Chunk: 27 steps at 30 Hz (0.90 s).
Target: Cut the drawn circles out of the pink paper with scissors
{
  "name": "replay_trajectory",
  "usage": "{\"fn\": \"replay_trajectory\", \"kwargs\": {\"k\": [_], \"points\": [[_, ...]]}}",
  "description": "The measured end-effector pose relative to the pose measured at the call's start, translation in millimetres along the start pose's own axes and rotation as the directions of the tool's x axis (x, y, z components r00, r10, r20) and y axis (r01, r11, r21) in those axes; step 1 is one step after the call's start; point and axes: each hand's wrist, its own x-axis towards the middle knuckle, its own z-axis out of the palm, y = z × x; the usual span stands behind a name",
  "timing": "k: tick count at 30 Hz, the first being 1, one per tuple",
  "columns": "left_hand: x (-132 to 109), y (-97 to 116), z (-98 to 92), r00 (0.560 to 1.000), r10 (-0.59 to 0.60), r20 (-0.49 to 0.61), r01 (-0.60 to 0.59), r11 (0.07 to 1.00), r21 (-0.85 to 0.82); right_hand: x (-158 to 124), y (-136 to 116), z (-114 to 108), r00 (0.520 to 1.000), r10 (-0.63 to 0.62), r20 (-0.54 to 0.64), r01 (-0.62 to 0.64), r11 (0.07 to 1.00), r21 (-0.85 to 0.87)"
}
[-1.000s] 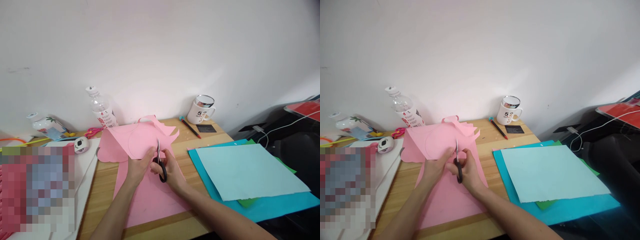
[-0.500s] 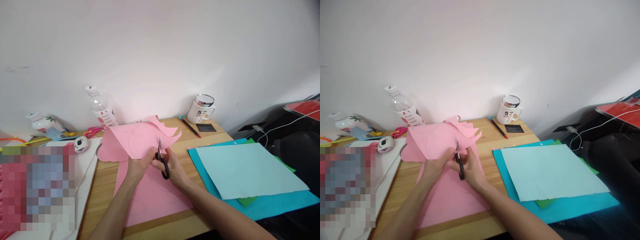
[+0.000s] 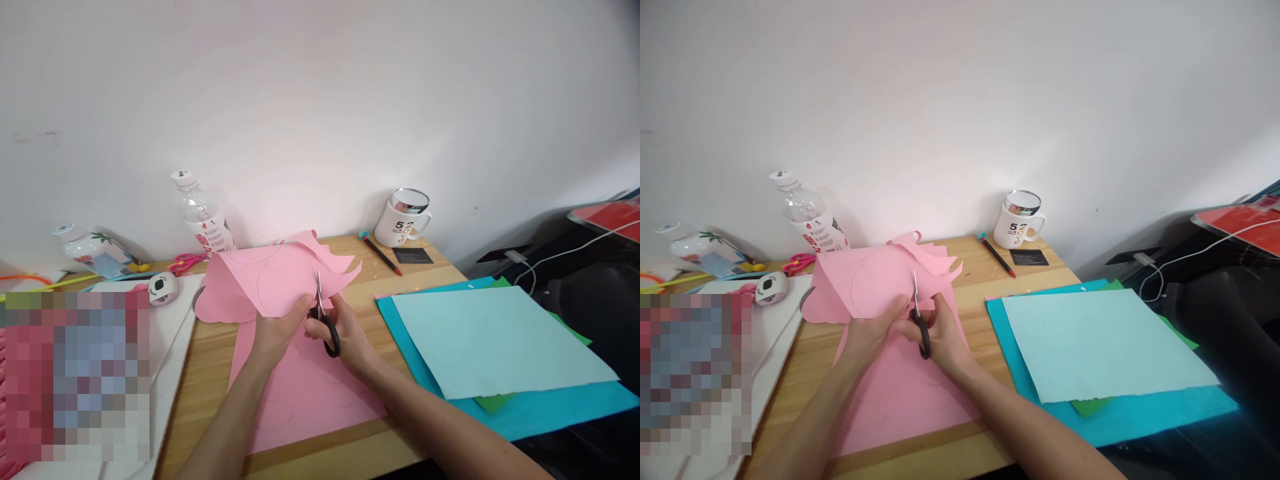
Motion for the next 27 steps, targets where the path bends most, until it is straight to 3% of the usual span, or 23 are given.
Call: {"fn": "replay_trajectory", "kwargs": {"k": [7, 13, 27], "points": [[0, 5, -1.3, 0.999, 0.036, -0.017, -0.035, 0.997, 0.064, 1, 0, -2, 1.0, 0.02, 0.004, -0.02, 0.999, -0.025], [-1, 7, -0.3, 1.0, 0.025, 0.013, -0.025, 0.999, 0.046, 3, -5, -2, 0.999, -0.026, 0.04, 0.026, 1.0, 0.008], [-1, 14, -2.2, 0.999, -0.013, 0.031, 0.011, 0.999, 0.04, 2, -8, -2, 1.0, 0.017, 0.023, -0.016, 1.0, -0.019]]}}
